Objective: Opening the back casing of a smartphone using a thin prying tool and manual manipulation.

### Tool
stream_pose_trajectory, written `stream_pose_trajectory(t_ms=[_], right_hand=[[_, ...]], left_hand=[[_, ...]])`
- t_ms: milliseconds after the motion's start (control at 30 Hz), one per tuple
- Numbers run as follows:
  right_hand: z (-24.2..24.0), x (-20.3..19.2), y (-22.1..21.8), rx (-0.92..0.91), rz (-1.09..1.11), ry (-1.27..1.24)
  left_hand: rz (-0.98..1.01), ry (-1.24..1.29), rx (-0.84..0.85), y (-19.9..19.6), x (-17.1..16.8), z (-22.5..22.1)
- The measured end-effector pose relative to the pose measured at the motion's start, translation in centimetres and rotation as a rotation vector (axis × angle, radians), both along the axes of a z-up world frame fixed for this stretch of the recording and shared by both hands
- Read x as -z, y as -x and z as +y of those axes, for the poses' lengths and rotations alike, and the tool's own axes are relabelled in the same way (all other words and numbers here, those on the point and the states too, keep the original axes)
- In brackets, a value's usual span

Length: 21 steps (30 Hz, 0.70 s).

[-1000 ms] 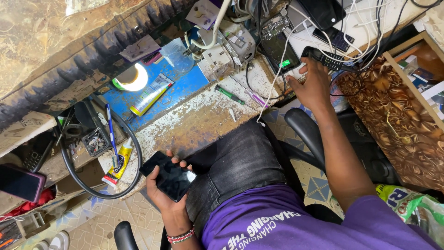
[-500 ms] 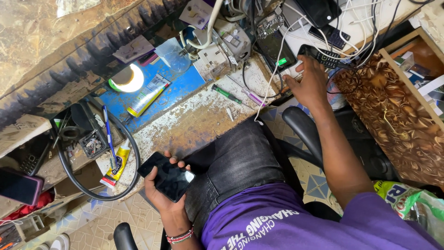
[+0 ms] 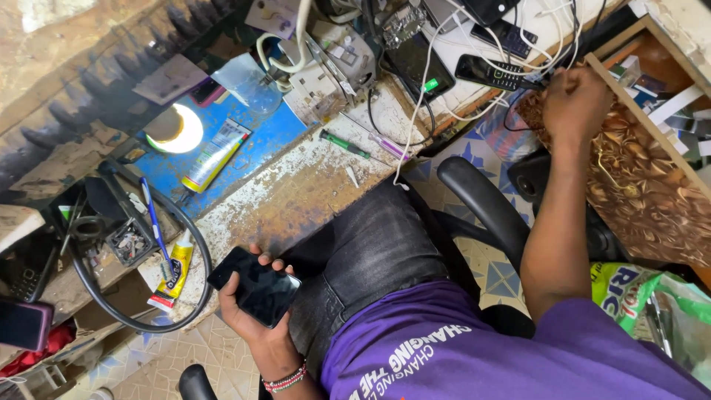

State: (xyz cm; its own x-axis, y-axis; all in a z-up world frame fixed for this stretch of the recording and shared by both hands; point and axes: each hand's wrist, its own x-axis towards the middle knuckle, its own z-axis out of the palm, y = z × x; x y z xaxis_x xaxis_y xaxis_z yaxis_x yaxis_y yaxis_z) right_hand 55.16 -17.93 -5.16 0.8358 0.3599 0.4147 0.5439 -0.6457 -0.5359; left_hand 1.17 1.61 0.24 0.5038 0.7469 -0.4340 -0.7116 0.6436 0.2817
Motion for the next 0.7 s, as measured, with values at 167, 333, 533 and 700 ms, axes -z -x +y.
stream_pose_trajectory(t_ms=[167, 333, 533, 700], right_hand=[[0.5, -1.4, 0.9, 0.006, 0.540, -0.077], [2.0, -2.2, 1.8, -0.040, 0.557, -0.131], [3.1, -1.4, 2.5, -0.168, 0.541, -0.148], [3.7, 0.9, 1.7, -0.170, 0.296, -0.017]], left_hand=[[-0.003, -0.023, 0.004, -0.2, -0.1, -0.1], [-0.007, -0.038, 0.002, -0.3, -0.1, -0.1], [-0.005, -0.034, 0.003, -0.1, 0.1, -0.1], [-0.012, -0.040, 0.006, -0.1, 0.3, 0.0]])
